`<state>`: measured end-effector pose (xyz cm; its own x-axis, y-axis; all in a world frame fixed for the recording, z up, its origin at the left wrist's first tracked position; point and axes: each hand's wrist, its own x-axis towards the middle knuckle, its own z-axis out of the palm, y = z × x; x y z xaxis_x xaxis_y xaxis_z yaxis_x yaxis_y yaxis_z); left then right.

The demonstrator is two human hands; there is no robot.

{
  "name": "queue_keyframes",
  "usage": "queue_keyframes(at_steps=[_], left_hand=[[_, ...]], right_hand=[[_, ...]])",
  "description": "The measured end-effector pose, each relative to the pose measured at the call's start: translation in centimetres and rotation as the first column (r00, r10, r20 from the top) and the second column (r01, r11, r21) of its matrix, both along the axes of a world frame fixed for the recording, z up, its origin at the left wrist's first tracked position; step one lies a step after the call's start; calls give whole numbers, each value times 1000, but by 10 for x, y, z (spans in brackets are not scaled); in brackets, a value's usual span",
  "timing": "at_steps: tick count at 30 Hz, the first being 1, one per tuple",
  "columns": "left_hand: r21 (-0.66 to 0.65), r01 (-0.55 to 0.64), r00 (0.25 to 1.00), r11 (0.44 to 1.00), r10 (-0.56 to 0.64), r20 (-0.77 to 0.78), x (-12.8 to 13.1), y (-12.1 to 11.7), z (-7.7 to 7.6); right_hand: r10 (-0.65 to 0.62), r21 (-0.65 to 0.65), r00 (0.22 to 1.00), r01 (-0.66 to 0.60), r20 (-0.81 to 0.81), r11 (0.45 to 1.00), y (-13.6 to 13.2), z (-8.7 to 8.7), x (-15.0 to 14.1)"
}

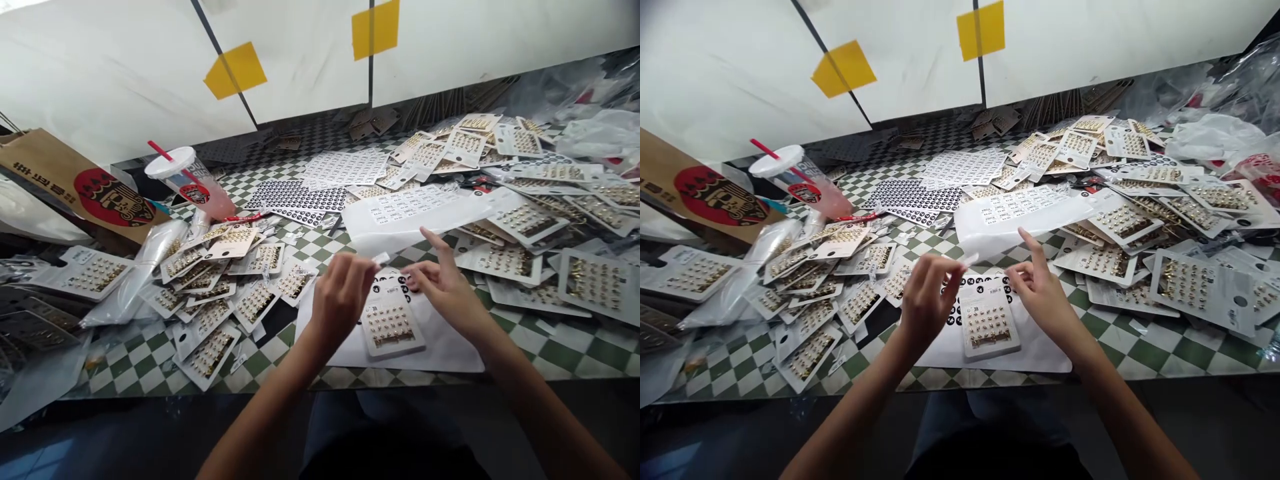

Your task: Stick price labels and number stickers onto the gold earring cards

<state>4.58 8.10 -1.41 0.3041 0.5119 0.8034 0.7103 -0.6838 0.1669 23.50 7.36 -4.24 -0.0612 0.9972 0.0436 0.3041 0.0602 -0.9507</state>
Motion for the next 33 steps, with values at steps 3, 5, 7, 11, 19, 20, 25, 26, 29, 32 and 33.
queue_keyframes(at_steps=[3,5,7,11,19,20,25,26,29,32,33], left_hand=[[12,77,959,997,-71,-274,-7,-13,-15],[2,142,910,990,-130,-393,-9,-14,-23],[4,189,872,982,-166,-461,-7,-10,-28],[-4,231,836,973,-200,-511,1,2,-34],[-94,170,867,981,-194,-459,4,6,-37],[-108,155,876,982,-187,-445,4,5,-37],[-125,122,880,985,-166,-445,5,5,-36],[-125,125,871,984,-170,-460,5,6,-36],[-135,149,843,980,-197,-500,6,8,-38],[-122,191,823,974,-227,-520,5,11,-39],[-117,203,817,972,-234,-528,4,12,-38]], right_hand=[[-8,-15,991,10,132,1000,-10,1,3],[-19,-22,983,24,181,999,-16,0,3],[-14,-32,981,21,193,999,-18,-4,2],[-25,-14,980,28,199,1000,-16,-13,0],[-12,100,963,-15,268,995,-16,-16,2],[-4,120,960,-31,281,992,-17,-16,2],[4,184,947,-67,321,981,-17,-14,1],[-6,182,946,-56,325,982,-16,-13,1],[-25,157,942,-30,334,987,-16,-13,1],[-24,140,943,-25,333,990,-17,-13,2],[-26,140,945,-21,327,990,-17,-13,2]])
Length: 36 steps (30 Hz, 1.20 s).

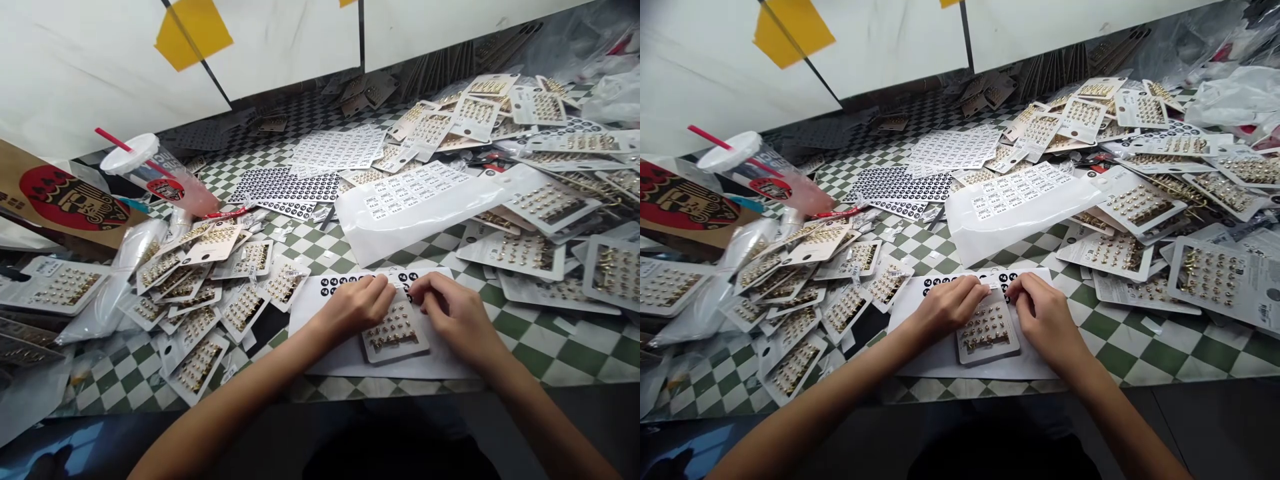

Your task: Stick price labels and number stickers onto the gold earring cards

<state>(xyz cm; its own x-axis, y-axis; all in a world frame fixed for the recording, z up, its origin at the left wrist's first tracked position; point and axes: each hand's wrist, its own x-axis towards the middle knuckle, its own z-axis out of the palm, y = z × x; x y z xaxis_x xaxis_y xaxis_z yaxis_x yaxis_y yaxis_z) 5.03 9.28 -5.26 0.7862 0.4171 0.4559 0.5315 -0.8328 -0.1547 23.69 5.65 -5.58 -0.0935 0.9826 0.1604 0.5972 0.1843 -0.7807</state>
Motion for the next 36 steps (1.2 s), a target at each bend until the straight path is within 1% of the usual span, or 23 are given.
queue_keyframes(at_steps=[3,6,8,10,11,12,14,15,16,17,18,21,24,25,26,27,28,30,31,32,33,34,36], left_hand=[[-1,34,999,999,-34,-33,-1,2,0],[-54,60,996,997,-63,-57,-2,5,1],[-163,80,994,983,-90,-54,-5,8,2],[-333,82,995,939,-95,-23,-10,9,4],[-413,53,998,909,-58,0,-13,10,7],[-480,-5,1000,877,16,19,-16,9,10],[-571,-196,971,797,237,-2,-20,5,16],[-591,-296,941,751,337,-42,-21,2,18],[-596,-376,910,710,404,-93,-22,0,21],[-591,-431,888,682,437,-144,-22,-3,22],[-581,-462,877,670,443,-186,-21,-6,24],[-560,-492,866,666,438,-240,-18,-11,25],[-530,-552,830,644,490,-269,-17,-12,28],[-536,-566,818,626,504,-275,-17,-11,30],[-568,-569,813,595,511,-279,-17,-11,33],[-625,-554,816,550,508,-276,-18,-11,35],[-701,-518,827,490,497,-263,-19,-10,38],[-848,-393,853,356,485,-191,-21,-9,43],[-892,-324,860,316,492,-138,-22,-9,44],[-913,-269,858,307,507,-82,-23,-9,45],[-917,-235,850,322,526,-34,-23,-11,45],[-911,-224,839,347,545,1,-23,-14,46],[-886,-235,812,399,581,47,-20,-26,48]], right_hand=[[11,24,1000,-11,-10,1000,0,-2,0],[97,74,995,-99,37,992,1,-4,-2],[154,109,982,-165,109,980,0,-6,-4],[179,136,960,-211,217,968,-2,-7,-6],[183,145,942,-231,282,962,-4,-7,-7],[185,154,919,-251,348,956,-7,-7,-8],[179,168,867,-284,465,944,-12,-6,-10],[163,178,842,-290,515,940,-15,-5,-11],[139,191,819,-289,557,938,-18,-5,-12],[107,208,798,-280,593,937,-21,-6,-14],[69,226,781,-263,621,938,-23,-7,-15],[-27,284,755,-213,655,935,-29,-11,-19],[-54,319,784,-187,618,929,-33,-12,-23],[-58,328,799,-178,598,928,-34,-12,-24],[-62,333,812,-167,581,928,-35,-12,-25],[-66,336,822,-157,565,929,-36,-11,-26],[-62,338,834,-153,549,929,-36,-11,-26],[-4,329,866,-187,501,926,-36,-11,-25],[48,322,884,-219,465,921,-36,-11,-23],[105,312,900,-253,423,916,-37,-11,-22],[155,302,914,-279,376,912,-38,-10,-19],[187,289,926,-287,327,913,-40,-8,-17],[203,246,954,-255,220,935,-45,-1,-15]])
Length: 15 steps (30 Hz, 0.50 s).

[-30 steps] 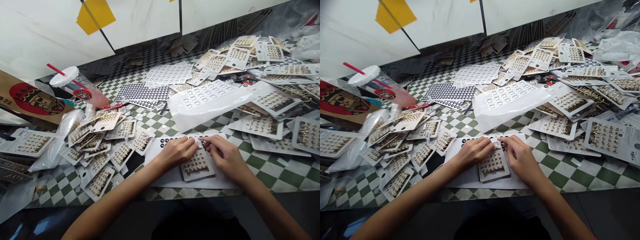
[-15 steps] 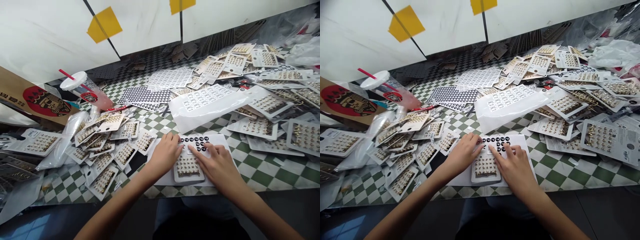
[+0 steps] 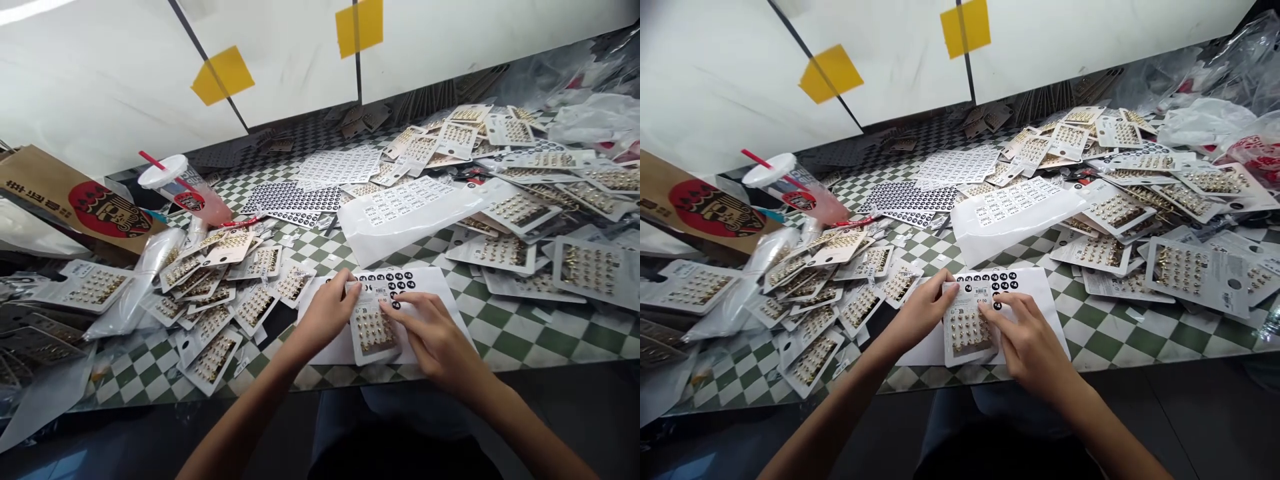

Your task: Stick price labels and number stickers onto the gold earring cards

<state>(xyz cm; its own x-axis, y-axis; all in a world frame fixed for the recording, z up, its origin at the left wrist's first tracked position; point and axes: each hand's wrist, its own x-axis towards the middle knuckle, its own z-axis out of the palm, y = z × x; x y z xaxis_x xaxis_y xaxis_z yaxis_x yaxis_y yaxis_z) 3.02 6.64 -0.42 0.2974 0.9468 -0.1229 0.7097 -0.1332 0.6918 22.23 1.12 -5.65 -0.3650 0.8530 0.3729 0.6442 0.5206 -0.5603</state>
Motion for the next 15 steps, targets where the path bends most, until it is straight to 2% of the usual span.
queue_keyframes(at_steps=[4,5,7,9,12,13,15], left_hand=[[126,-107,985,986,88,149,10,-38,14],[140,-101,977,985,72,198,12,-46,19],[120,-12,962,993,-21,271,12,-53,26],[106,66,961,992,-91,262,6,-49,27],[135,34,984,990,-57,167,-11,-29,17],[107,28,984,994,-46,171,-16,-22,12],[-44,62,966,997,-49,256,-21,-13,1]], right_hand=[[41,-184,989,-68,-144,981,-16,24,-6],[60,-202,982,-97,-180,975,-20,30,-10],[61,-231,951,-136,-303,964,-25,38,-18],[5,-324,878,-182,-478,928,-29,39,-25],[-119,-488,744,-299,-657,820,-32,33,-27],[-138,-512,726,-323,-674,796,-31,30,-24],[-139,-507,734,-306,-664,806,-27,21,-13]])
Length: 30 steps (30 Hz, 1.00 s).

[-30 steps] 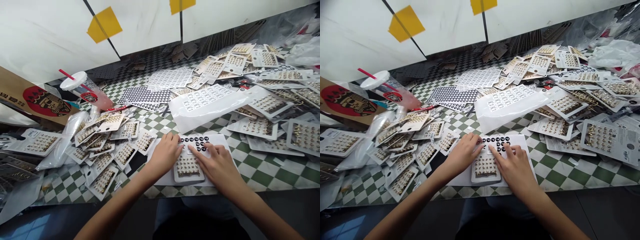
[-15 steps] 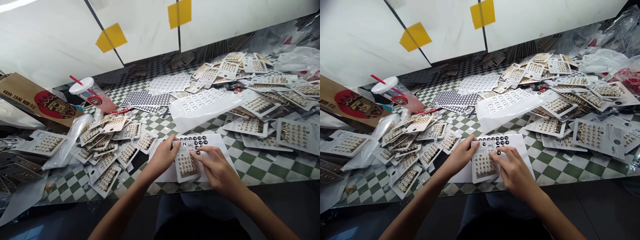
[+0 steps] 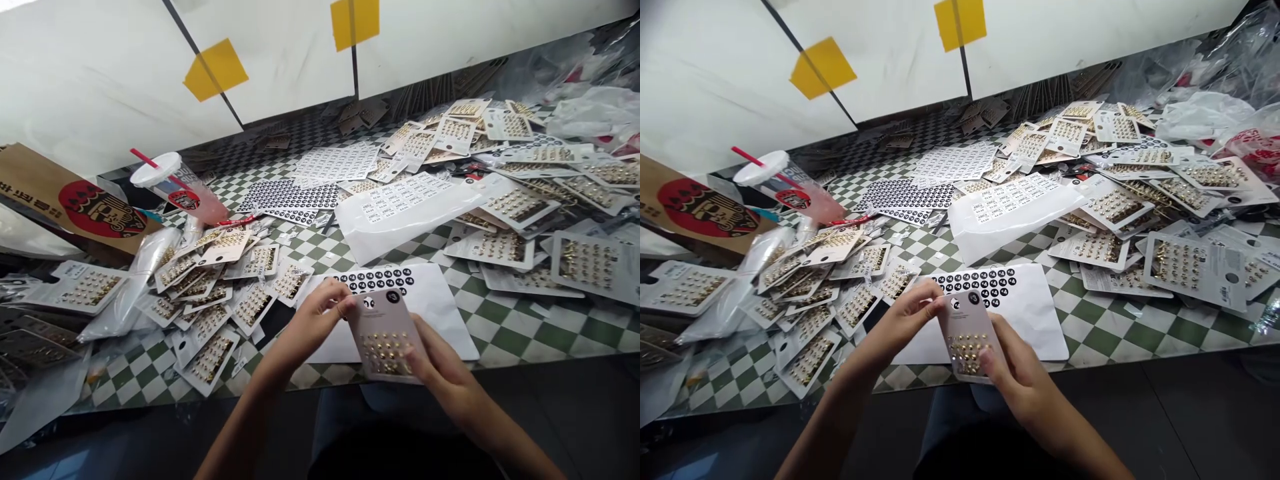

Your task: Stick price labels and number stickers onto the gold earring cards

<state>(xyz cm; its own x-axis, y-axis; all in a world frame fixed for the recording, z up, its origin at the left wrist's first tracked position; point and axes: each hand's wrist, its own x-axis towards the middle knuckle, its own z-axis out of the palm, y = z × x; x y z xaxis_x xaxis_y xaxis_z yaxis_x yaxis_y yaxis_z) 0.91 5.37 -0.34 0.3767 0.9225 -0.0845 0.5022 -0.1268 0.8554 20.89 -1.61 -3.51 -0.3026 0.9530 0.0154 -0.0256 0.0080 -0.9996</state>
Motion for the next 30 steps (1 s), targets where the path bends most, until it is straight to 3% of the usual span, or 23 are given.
queue_keyframes(at_steps=[3,6,8,10,12,14,18,22,26,30], left_hand=[[-230,51,995,972,-29,98,7,0,-11],[-251,55,999,967,-54,11,29,-9,-15],[-137,54,987,989,-74,-142,45,-11,-18],[72,87,942,994,-58,-331,55,-6,-21],[237,192,877,952,-58,-476,60,6,-27],[295,277,816,915,-62,-575,60,22,-33],[323,275,753,905,6,-658,62,47,-41],[234,352,764,906,-134,-631,70,55,-34],[90,292,786,952,-186,-589,77,63,-26],[-45,314,821,948,-295,-489,76,80,-23]], right_hand=[[-190,161,961,159,199,974,17,-12,28],[-363,331,823,228,438,916,43,-19,56],[-342,406,762,114,550,907,61,-22,68],[-285,460,709,-62,645,886,74,-24,75],[-247,490,656,-214,713,845,82,-26,78],[-218,487,618,-306,755,818,87,-29,80],[-179,464,586,-380,790,800,95,-33,84],[-151,449,571,-426,807,785,107,-33,84],[-138,426,547,-446,826,787,114,-30,81],[-107,394,557,-425,823,815,118,-25,78]])
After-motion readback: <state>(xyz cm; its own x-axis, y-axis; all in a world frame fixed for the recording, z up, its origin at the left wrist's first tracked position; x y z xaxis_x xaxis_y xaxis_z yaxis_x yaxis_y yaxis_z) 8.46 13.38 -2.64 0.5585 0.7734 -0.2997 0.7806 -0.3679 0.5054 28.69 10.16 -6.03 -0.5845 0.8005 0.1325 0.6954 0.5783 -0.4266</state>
